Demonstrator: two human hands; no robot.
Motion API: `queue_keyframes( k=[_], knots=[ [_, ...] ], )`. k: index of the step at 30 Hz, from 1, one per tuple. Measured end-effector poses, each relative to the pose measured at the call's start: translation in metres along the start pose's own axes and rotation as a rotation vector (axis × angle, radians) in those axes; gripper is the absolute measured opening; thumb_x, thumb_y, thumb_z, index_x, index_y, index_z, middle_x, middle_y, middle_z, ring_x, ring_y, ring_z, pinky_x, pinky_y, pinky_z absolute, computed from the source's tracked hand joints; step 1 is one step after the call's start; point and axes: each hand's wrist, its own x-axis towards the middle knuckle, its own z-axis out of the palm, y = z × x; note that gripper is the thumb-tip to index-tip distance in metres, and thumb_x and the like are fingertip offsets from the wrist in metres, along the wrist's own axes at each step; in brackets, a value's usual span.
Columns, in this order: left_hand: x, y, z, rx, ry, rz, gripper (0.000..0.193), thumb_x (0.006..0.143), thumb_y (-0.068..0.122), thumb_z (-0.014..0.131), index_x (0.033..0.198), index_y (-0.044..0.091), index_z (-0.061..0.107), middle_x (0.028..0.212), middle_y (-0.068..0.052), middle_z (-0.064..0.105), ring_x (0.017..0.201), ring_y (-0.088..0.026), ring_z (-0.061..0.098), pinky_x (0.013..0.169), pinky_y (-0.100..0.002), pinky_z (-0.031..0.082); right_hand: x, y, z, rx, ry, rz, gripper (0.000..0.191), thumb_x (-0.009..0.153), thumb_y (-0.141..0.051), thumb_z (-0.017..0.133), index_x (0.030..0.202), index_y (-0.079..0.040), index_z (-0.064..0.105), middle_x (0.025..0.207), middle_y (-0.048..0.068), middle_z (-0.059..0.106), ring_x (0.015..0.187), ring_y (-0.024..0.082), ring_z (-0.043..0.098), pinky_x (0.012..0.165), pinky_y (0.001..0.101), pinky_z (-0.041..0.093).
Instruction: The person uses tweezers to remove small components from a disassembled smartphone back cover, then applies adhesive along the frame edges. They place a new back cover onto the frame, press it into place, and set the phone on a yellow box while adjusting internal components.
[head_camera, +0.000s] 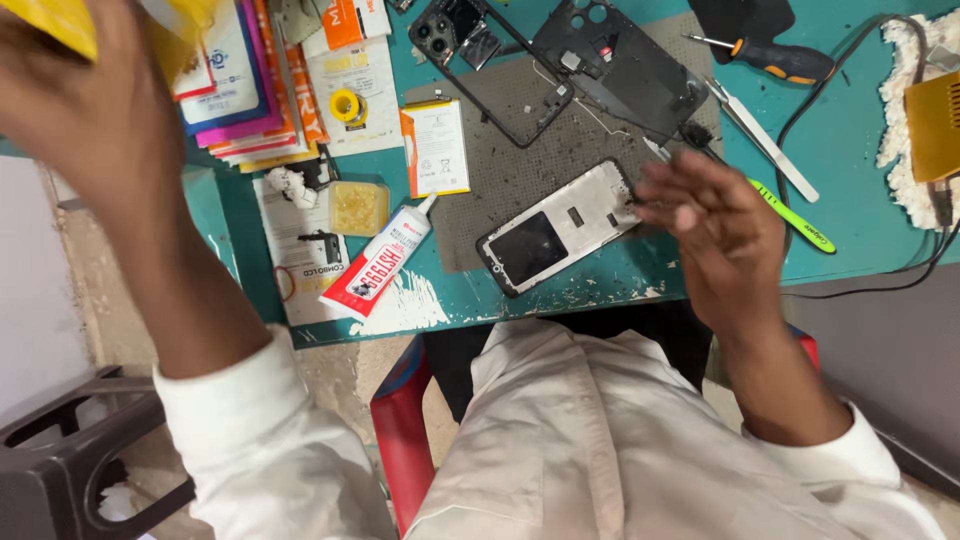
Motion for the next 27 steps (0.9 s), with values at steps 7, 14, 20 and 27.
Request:
queue_keyframes(
  k=[7, 14, 20, 27],
  knots=[
    [-0.040, 0.095, 0.002, -0.514, -0.724, -0.347, 0.055, 0.101, -0.014, 0.068, 0.150, -0.005, 0.044, 0.117, -0.023, 0.073, 0.098, -0.019, 0.076, 0.082, -0.026, 0.060, 0.035, 0.016, 0.047, 0.355, -0.193, 0.267, 0.067, 0.104, -0.010, 0.064, 0.162, -0.011, 0.031, 0.132, 0.019, 0.063, 0.112, 0.026, 0.067, 0.089, 0.0386, 0.058],
    [-0.084, 0.130, 0.066, -1.491, -0.519, -0.324, 0.108, 0.085, 0.055, 0.084, 0.163, 0.010, 0.025, 0.164, -0.005, 0.038, 0.148, -0.018, 0.048, 0.127, -0.040, 0.043, 0.030, 0.018, 0.068, 0.584, -0.143, 0.313, 0.046, 0.111, -0.005, 0.055, 0.153, 0.000, 0.039, 0.134, 0.017, 0.065, 0.118, 0.026, 0.069, 0.099, 0.0477, 0.060],
    [-0.139, 0.140, 0.126, -1.661, -0.306, -0.563, 0.081, 0.103, 0.050, 0.070, 0.152, -0.003, 0.033, 0.144, -0.018, 0.047, 0.139, -0.036, 0.044, 0.124, -0.053, 0.033, 0.015, 0.004, 0.077, 0.753, -0.234, 0.335, 0.051, 0.117, -0.029, 0.044, 0.160, -0.002, 0.037, 0.142, 0.018, 0.062, 0.123, 0.030, 0.068, 0.098, 0.0505, 0.061],
    [-0.121, 0.138, 0.115, -1.848, -0.210, -0.531, 0.074, 0.110, 0.060, 0.051, 0.154, 0.002, 0.034, 0.146, -0.020, 0.049, 0.137, -0.036, 0.051, 0.122, -0.057, 0.035, 0.012, -0.007, 0.070, 0.680, -0.261, 0.317, 0.052, 0.116, -0.031, 0.039, 0.159, -0.003, 0.033, 0.141, 0.021, 0.060, 0.122, 0.033, 0.069, 0.100, 0.0552, 0.061]
  ],
)
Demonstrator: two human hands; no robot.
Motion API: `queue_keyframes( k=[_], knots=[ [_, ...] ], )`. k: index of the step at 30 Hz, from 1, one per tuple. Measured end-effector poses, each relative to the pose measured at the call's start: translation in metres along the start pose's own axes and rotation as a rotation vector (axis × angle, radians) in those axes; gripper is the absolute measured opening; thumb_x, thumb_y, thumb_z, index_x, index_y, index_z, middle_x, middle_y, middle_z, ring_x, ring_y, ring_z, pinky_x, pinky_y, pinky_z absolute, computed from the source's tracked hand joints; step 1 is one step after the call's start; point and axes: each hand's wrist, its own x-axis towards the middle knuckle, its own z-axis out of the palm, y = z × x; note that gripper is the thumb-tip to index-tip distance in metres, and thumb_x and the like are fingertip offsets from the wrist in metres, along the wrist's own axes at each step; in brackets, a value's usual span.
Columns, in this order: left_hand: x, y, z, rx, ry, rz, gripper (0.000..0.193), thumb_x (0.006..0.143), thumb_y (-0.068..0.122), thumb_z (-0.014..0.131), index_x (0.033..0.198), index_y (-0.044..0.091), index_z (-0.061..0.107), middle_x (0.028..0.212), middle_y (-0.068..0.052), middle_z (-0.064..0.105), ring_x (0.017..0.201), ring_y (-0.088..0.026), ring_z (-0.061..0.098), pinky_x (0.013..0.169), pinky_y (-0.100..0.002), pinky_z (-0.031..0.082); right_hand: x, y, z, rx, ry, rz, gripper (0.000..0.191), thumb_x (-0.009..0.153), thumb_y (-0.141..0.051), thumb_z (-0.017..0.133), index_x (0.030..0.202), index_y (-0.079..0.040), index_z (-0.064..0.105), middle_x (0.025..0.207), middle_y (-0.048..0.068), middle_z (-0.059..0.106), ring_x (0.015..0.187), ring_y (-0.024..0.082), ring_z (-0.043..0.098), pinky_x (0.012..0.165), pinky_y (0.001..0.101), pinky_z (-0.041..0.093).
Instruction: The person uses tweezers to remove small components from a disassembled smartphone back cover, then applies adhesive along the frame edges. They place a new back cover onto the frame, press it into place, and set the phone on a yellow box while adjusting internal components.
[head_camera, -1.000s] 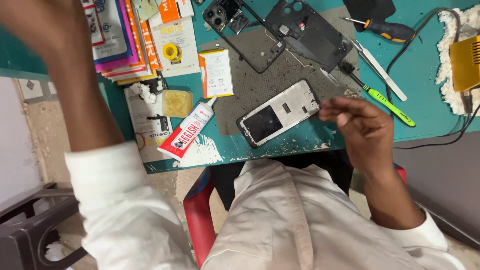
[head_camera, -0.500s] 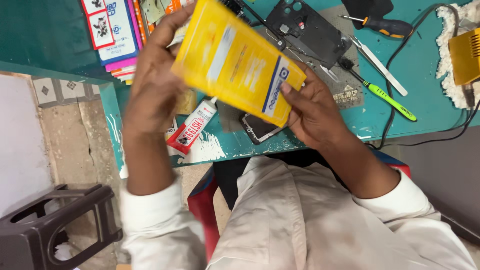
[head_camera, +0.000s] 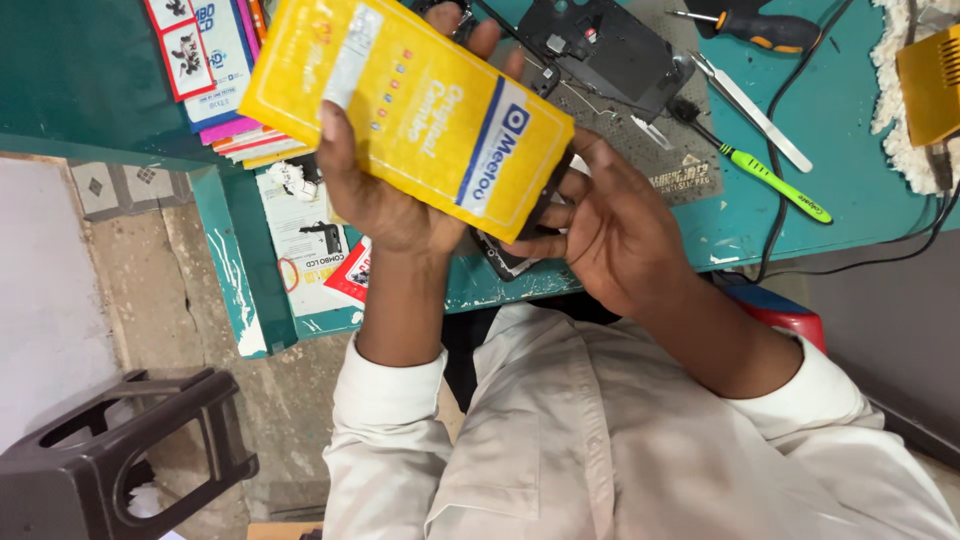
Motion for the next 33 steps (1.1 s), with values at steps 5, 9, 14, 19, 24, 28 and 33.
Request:
queue_keyframes(
  k=[5, 9, 14, 19, 24, 28, 33],
  knots=[
    [-0.001, 0.005, 0.002, -0.016, -0.003, 0.008, 0.076, 0.112, 0.064, 0.048, 0.155, 0.003, 0.033, 0.148, -0.020, 0.048, 0.137, -0.036, 0.051, 0.122, -0.057, 0.036, -0.001, 0.006, -0.003, -0.153, 0.134, 0.001, 0.047, 0.110, -0.011, 0.052, 0.153, 0.001, 0.038, 0.130, 0.021, 0.066, 0.111, 0.031, 0.072, 0.091, 0.0503, 0.064],
    [-0.004, 0.002, 0.001, 0.073, 0.045, -0.004, 0.082, 0.106, 0.062, 0.052, 0.162, 0.007, 0.031, 0.154, -0.019, 0.046, 0.142, -0.035, 0.046, 0.123, -0.056, 0.034, 0.000, 0.005, 0.002, -0.382, 0.190, -0.125, 0.041, 0.109, -0.004, 0.060, 0.146, 0.005, 0.046, 0.124, 0.023, 0.071, 0.107, 0.032, 0.073, 0.089, 0.0449, 0.064],
    [-0.010, -0.018, 0.007, -0.019, 0.076, 0.063, 0.087, 0.102, 0.074, 0.052, 0.158, 0.010, 0.033, 0.152, -0.020, 0.050, 0.141, -0.038, 0.047, 0.121, -0.056, 0.033, -0.003, -0.020, 0.016, -1.779, -0.099, -0.965, 0.035, 0.094, 0.009, 0.066, 0.124, -0.005, 0.053, 0.121, 0.024, 0.070, 0.122, 0.041, 0.067, 0.108, 0.0511, 0.057],
    [-0.014, -0.027, 0.012, -0.307, 0.063, 0.045, 0.078, 0.106, 0.071, 0.049, 0.147, 0.005, 0.040, 0.131, -0.016, 0.060, 0.127, -0.032, 0.056, 0.120, -0.060, 0.034, -0.005, -0.018, 0.020, -1.635, -0.075, -0.886, 0.056, 0.086, 0.004, 0.076, 0.136, -0.006, 0.052, 0.146, 0.022, 0.047, 0.144, 0.034, 0.048, 0.121, 0.0469, 0.046],
    [-0.010, -0.028, 0.022, -0.307, 0.097, 0.083, 0.070, 0.107, 0.063, 0.051, 0.148, 0.007, 0.041, 0.124, -0.014, 0.061, 0.122, -0.030, 0.059, 0.117, -0.059, 0.035, -0.009, 0.009, 0.004, -1.005, -0.012, -0.682, 0.093, 0.083, -0.007, 0.089, 0.156, -0.003, 0.033, 0.160, 0.014, 0.039, 0.151, 0.024, 0.042, 0.126, 0.0415, 0.044],
    [-0.008, -0.029, 0.029, -0.329, 0.074, 0.079, 0.070, 0.108, 0.063, 0.051, 0.149, 0.007, 0.041, 0.124, -0.013, 0.061, 0.121, -0.029, 0.059, 0.117, -0.058, 0.036, -0.007, 0.017, -0.017, -0.926, -0.020, -0.703, 0.097, 0.085, -0.007, 0.094, 0.163, -0.003, 0.037, 0.159, 0.010, 0.045, 0.152, 0.020, 0.047, 0.125, 0.0399, 0.049],
    [-0.008, -0.027, 0.029, -0.354, 0.063, 0.072, 0.070, 0.110, 0.064, 0.048, 0.149, 0.006, 0.040, 0.123, -0.013, 0.061, 0.121, -0.029, 0.059, 0.116, -0.057, 0.036, -0.008, 0.020, -0.032, -0.909, -0.034, -0.697, 0.090, 0.083, -0.004, 0.095, 0.156, -0.001, 0.042, 0.157, 0.008, 0.049, 0.147, 0.020, 0.053, 0.125, 0.0411, 0.050]
  ],
)
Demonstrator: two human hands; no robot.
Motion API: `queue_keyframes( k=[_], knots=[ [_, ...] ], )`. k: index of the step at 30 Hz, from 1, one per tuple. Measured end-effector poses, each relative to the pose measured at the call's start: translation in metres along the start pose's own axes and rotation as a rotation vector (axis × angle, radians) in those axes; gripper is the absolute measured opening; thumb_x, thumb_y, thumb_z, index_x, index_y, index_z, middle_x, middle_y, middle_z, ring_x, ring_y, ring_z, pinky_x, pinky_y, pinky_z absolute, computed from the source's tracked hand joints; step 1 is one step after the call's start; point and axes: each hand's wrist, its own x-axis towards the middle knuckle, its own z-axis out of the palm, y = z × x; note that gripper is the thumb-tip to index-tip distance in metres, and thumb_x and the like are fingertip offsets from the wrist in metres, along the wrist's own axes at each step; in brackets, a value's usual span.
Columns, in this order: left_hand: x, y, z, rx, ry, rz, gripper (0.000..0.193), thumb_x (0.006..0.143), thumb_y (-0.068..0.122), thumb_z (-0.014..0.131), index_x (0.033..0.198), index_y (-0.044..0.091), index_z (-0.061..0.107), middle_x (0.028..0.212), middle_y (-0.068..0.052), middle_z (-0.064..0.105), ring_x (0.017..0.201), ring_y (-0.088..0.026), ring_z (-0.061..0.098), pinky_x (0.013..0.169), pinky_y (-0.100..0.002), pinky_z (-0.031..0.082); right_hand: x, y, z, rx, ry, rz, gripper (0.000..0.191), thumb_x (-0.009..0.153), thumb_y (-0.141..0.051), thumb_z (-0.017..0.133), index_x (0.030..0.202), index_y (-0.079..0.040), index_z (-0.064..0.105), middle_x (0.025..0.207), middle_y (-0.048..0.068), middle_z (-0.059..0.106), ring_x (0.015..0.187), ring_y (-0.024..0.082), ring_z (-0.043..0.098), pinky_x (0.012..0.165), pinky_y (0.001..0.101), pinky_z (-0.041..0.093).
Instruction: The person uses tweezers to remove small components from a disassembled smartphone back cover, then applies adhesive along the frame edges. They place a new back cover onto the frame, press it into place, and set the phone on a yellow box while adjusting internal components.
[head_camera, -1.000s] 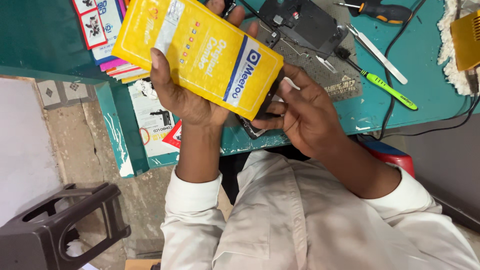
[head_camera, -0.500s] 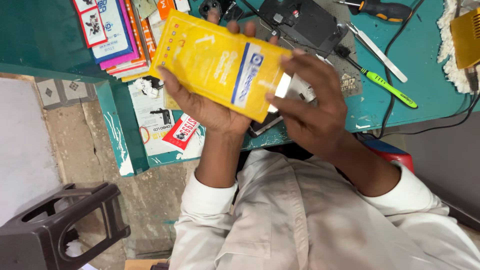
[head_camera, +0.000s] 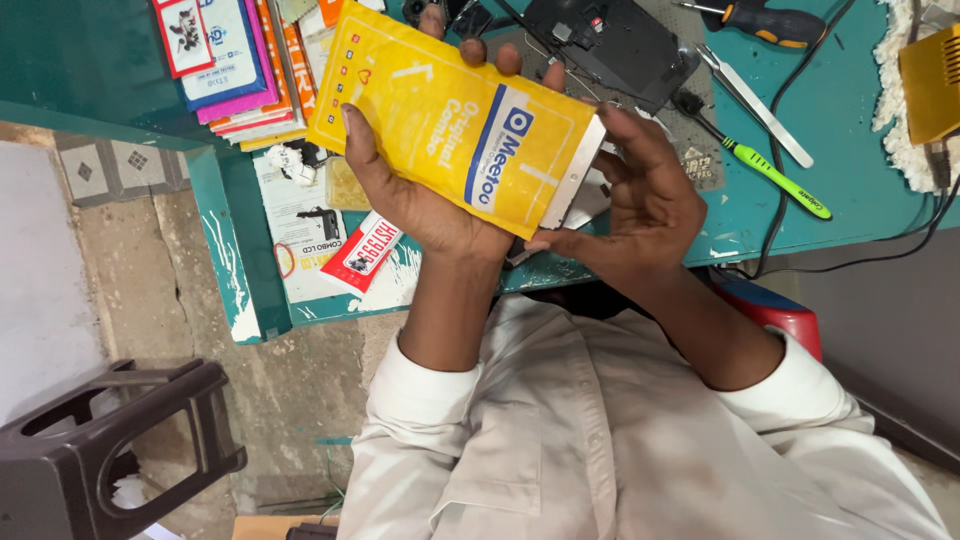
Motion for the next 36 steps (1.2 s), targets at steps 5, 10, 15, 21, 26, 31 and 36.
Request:
queue_keyframes(
  k=[5, 10, 15, 21, 26, 31, 36],
  knots=[
    [0.005, 0.014, -0.002, 0.022, -0.014, 0.029, 0.072, 0.109, 0.067, 0.046, 0.147, 0.006, 0.044, 0.123, -0.013, 0.064, 0.119, -0.028, 0.062, 0.116, -0.057, 0.037, -0.002, -0.005, -0.006, -0.032, -0.028, -0.048, 0.098, 0.078, -0.005, 0.095, 0.160, -0.006, 0.042, 0.158, 0.012, 0.051, 0.147, 0.021, 0.055, 0.126, 0.0421, 0.050],
    [0.006, 0.018, -0.003, -0.006, 0.007, 0.007, 0.068, 0.110, 0.067, 0.043, 0.141, 0.006, 0.047, 0.122, -0.013, 0.065, 0.115, -0.027, 0.062, 0.118, -0.054, 0.036, -0.006, -0.008, -0.001, 0.110, 0.020, -0.018, 0.107, 0.080, -0.021, 0.097, 0.157, -0.008, 0.025, 0.160, 0.016, 0.043, 0.150, 0.023, 0.048, 0.126, 0.0442, 0.049],
    [-0.001, -0.005, -0.003, -0.056, -0.027, -0.033, 0.064, 0.112, 0.059, 0.042, 0.144, 0.004, 0.049, 0.123, -0.014, 0.063, 0.118, -0.027, 0.060, 0.120, -0.054, 0.035, -0.005, 0.005, 0.008, -0.163, 0.100, -0.077, 0.110, 0.074, -0.030, 0.096, 0.160, -0.006, 0.032, 0.157, 0.017, 0.049, 0.150, 0.024, 0.049, 0.127, 0.0420, 0.046],
    [0.011, 0.017, -0.006, -0.030, -0.034, 0.002, 0.060, 0.112, 0.056, 0.043, 0.141, 0.004, 0.050, 0.126, -0.013, 0.063, 0.126, -0.026, 0.060, 0.121, -0.054, 0.033, -0.012, 0.003, -0.006, -0.165, 0.115, -0.067, 0.098, 0.082, -0.050, 0.083, 0.150, -0.009, 0.024, 0.156, 0.025, 0.044, 0.146, 0.030, 0.051, 0.118, 0.0398, 0.050],
    [0.023, 0.042, -0.015, 0.032, -0.053, 0.040, 0.061, 0.111, 0.057, 0.046, 0.143, 0.005, 0.053, 0.128, -0.013, 0.066, 0.123, -0.024, 0.061, 0.123, -0.051, 0.033, -0.025, -0.003, -0.016, -0.159, 0.104, -0.021, 0.097, 0.089, -0.055, 0.078, 0.156, -0.015, 0.019, 0.159, 0.025, 0.042, 0.143, 0.028, 0.050, 0.117, 0.0358, 0.047],
    [0.031, 0.058, -0.010, 0.125, -0.028, -0.029, 0.056, 0.107, 0.053, 0.048, 0.138, 0.007, 0.052, 0.128, -0.012, 0.066, 0.120, -0.024, 0.062, 0.120, -0.050, 0.037, -0.023, 0.000, -0.019, 0.008, 0.200, -0.057, 0.098, 0.087, -0.052, 0.082, 0.157, -0.016, 0.024, 0.153, 0.021, 0.044, 0.141, 0.028, 0.051, 0.118, 0.0387, 0.050],
    [0.067, 0.104, -0.012, 0.543, -0.005, 0.127, 0.049, 0.105, 0.047, 0.057, 0.130, 0.005, 0.054, 0.117, -0.014, 0.064, 0.109, -0.030, 0.066, 0.096, -0.050, 0.050, -0.020, -0.006, -0.027, 0.232, 0.284, -0.070, 0.095, 0.084, -0.049, 0.086, 0.151, -0.019, 0.026, 0.152, 0.024, 0.046, 0.134, 0.028, 0.054, 0.116, 0.0430, 0.054]
  ],
)
